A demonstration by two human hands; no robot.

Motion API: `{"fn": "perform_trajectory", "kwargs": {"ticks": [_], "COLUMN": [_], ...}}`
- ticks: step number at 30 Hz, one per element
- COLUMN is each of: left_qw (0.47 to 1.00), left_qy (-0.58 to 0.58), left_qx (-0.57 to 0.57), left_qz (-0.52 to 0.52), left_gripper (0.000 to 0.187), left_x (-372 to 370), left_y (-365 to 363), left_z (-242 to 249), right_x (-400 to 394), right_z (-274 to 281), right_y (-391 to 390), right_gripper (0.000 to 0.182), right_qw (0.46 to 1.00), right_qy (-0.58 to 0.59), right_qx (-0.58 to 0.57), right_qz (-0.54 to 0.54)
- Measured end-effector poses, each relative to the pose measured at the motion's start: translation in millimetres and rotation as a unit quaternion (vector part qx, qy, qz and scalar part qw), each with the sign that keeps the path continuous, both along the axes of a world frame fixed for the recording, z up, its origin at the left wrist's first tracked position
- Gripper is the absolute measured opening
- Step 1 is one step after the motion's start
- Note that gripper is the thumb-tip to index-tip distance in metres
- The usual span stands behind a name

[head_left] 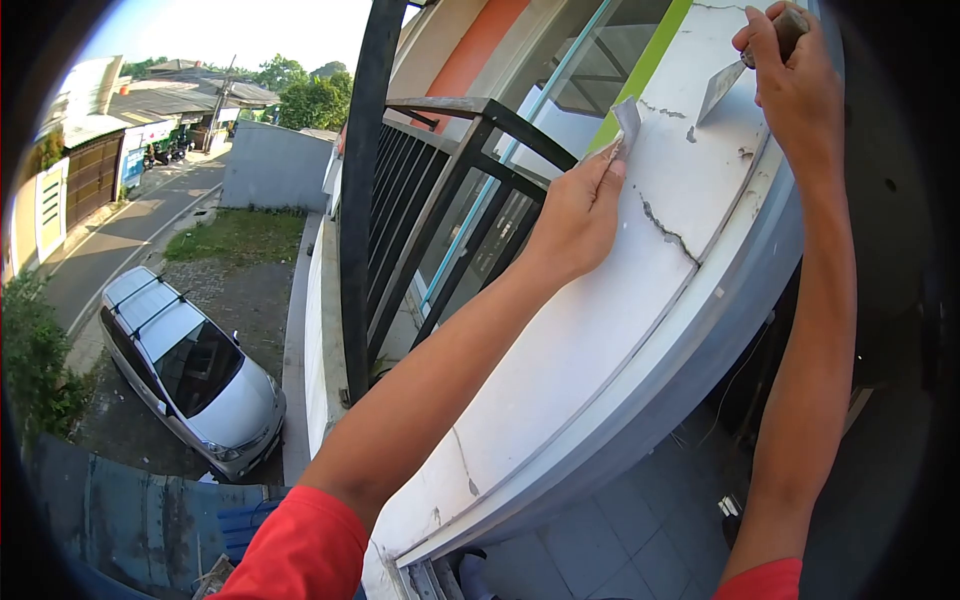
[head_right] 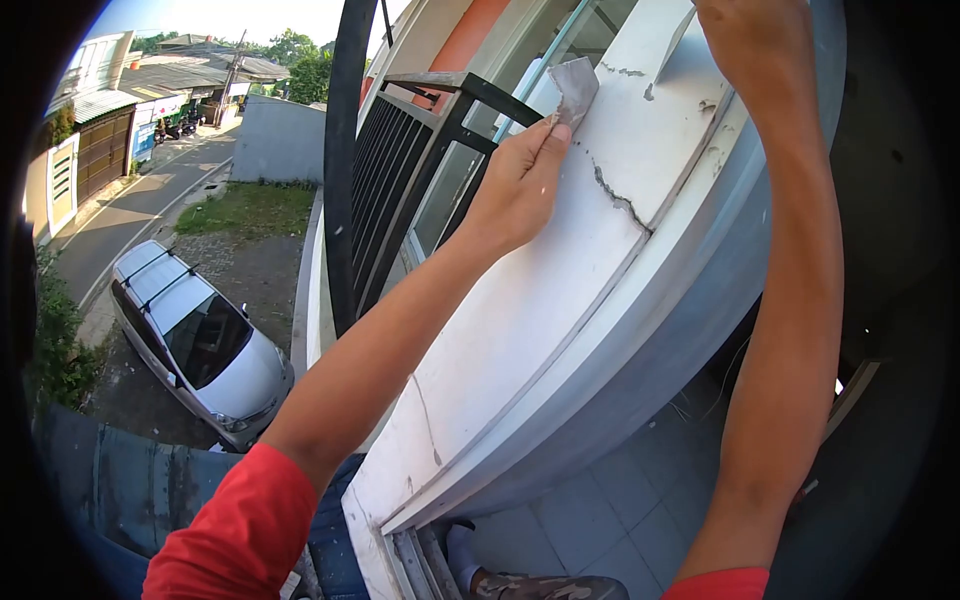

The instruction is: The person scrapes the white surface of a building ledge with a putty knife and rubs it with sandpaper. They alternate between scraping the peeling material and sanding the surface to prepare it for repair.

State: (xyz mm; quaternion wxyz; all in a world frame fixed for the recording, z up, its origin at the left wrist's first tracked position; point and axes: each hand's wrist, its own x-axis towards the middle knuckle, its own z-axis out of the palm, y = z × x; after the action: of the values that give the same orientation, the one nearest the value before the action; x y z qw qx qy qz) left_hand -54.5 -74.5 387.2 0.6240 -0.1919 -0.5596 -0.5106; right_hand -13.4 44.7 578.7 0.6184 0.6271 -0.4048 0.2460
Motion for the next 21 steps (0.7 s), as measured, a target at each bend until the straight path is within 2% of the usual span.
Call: {"fn": "perform_trajectory", "kwargs": {"ticks": [2,3,7,10,11,13,14,16,17,19,21], "left_qw": [1.0,1.0,1.0,1.0,1.0,0.999,1.0,1.0,1.0,1.0,1.0], "left_qy": [-0.001,0.003,-0.01,-0.025,-0.004,0.036,0.018,-0.022,-0.007,0.023,-0.001], "left_qx": [0.004,0.003,0.007,0.002,0.004,0.009,0.007,0.008,0.008,0.009,0.014], "left_qz": [-0.006,-0.008,-0.003,0.003,0.001,-0.003,-0.001,0.004,0.004,-0.003,-0.001], "left_gripper": [0.036,0.036,0.036,0.036,0.036,0.037,0.037,0.037,0.038,0.042,0.037], "left_x": [-1.5,-2.8,-2.3,-3.0,-5.0,-7.7,-7.3,-0.9,-3.5,-10.0,-10.1], "left_y": [1.8,1.0,-1.7,-5.9,-4.5,-3.4,-4.4,-4.3,-6.0,-3.2,-3.7], "left_z": [-5.3,-2.8,-0.5,-1.3,0.4,0.8,1.4,0.8,1.8,3.0,4.5], "right_x": [-9.7,-8.8,17.5,2.0,3.9,9.5,10.7,12.9,2.4,12.2,46.6], "right_z": [-22.6,-34.6,-11.5,-33.7,-38.2,-11.4,-1.0,-33.2,-36.4,-32.9,-26.4], "right_y": [-2.1,-2.9,12.3,-2.0,-7.4,4.9,7.6,0.8,-7.5,-7.1,-0.2], "right_gripper": [0.016,0.016,0.021,0.018,0.017,0.019,0.02,0.02,0.02,0.02,0.021], "right_qw": [0.999,0.996,0.998,0.995,0.995,0.998,0.998,0.997,0.994,0.991,0.982], "right_qy": [0.019,0.02,-0.033,0.048,0.057,0.003,-0.022,0.035,0.069,0.038,-0.161], "right_qx": [0.011,0.016,-0.045,0.021,0.019,-0.01,-0.023,-0.013,-0.003,0.02,-0.056], "right_qz": [-0.033,-0.088,-0.019,-0.087,-0.079,-0.065,-0.056,-0.072,-0.082,-0.124,-0.082]}}
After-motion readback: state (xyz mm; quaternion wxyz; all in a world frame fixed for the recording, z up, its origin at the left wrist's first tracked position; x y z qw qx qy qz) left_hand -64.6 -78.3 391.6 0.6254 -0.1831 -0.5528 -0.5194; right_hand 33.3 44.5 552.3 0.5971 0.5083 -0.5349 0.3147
